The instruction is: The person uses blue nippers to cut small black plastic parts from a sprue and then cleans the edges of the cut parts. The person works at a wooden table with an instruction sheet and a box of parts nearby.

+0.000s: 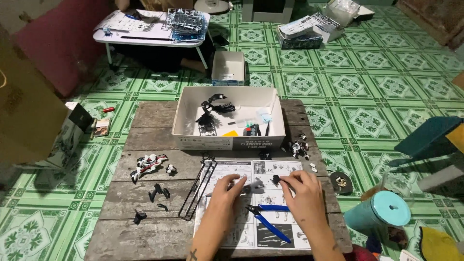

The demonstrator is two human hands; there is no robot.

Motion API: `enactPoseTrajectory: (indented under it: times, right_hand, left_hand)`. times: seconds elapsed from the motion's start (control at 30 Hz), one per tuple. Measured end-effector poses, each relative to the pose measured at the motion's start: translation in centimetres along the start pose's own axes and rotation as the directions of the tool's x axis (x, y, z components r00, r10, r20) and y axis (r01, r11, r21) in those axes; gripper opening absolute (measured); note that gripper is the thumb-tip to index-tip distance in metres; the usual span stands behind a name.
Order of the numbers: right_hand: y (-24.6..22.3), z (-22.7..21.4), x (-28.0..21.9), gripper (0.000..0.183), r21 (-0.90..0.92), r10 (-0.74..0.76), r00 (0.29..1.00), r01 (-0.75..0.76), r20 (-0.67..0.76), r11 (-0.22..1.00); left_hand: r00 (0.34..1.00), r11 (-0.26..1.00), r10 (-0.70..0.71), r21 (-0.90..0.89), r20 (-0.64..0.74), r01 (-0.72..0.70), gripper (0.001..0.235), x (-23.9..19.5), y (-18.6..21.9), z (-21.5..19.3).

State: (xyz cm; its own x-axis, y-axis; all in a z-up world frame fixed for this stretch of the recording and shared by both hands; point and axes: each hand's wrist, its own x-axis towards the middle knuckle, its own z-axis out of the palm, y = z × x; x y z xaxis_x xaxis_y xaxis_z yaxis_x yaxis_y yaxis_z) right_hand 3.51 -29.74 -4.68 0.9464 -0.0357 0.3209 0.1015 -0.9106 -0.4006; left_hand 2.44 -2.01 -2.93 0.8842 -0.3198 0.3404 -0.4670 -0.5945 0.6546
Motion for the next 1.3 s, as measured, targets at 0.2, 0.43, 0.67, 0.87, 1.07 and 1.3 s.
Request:
enactPoseTrajectory:
  times: [0.2,0.43,0.67,0.87,1.07,1.3]
  right_hand:
    - [-2.2,-2.4,0.2,0.031,0.123,-0.033,0.999,0.028,0.042,0.992]
    - [-7.8,-8.1,-2.3,0.089,-0.180,0.078,0.683,0.079,0.726,0.981]
    - [-5.3,-6.1,-3.8,0.079,-0.162,-0.077,0.760,0.235,0.645,0.959]
    - [-6.1,-7.1,-3.9,0.062,-0.005,-0.135,0.803,0.170,0.581,0.985]
    - [-9.2,-10.0,-5.4,0.083,0.533,0.088,0.748,-0.546,0.658,0.647]
    - [-8.8,-8.5,-6.5,0.064,0.756,-0.076,0.752,-0.647,0.654,0.097]
  left_hand:
    - [0.950,0.918,-0.227,0.280,-0.214,0.282,0.068,-1.2,-1.5,-3.7]
    - [0.927,0.848,-0.339,0.373,-0.163,0.376,0.061,-3.2,-7.0,-4.9]
    - [0.902,0.911,-0.406,0.017,-0.150,0.413,0.054,-2.5,-4.5,-6.9]
    - [0.877,0.826,-0.471,-0.394,-0.089,0.404,0.034,-3.3,-1.2,-8.9]
    - [0.851,0.490,-0.508,-0.768,0.134,0.413,0.030,-3.7,2.8,-8.7]
    - [0.857,0.434,-0.444,-0.774,0.261,0.461,0.068,-3.9,5.0,-6.3]
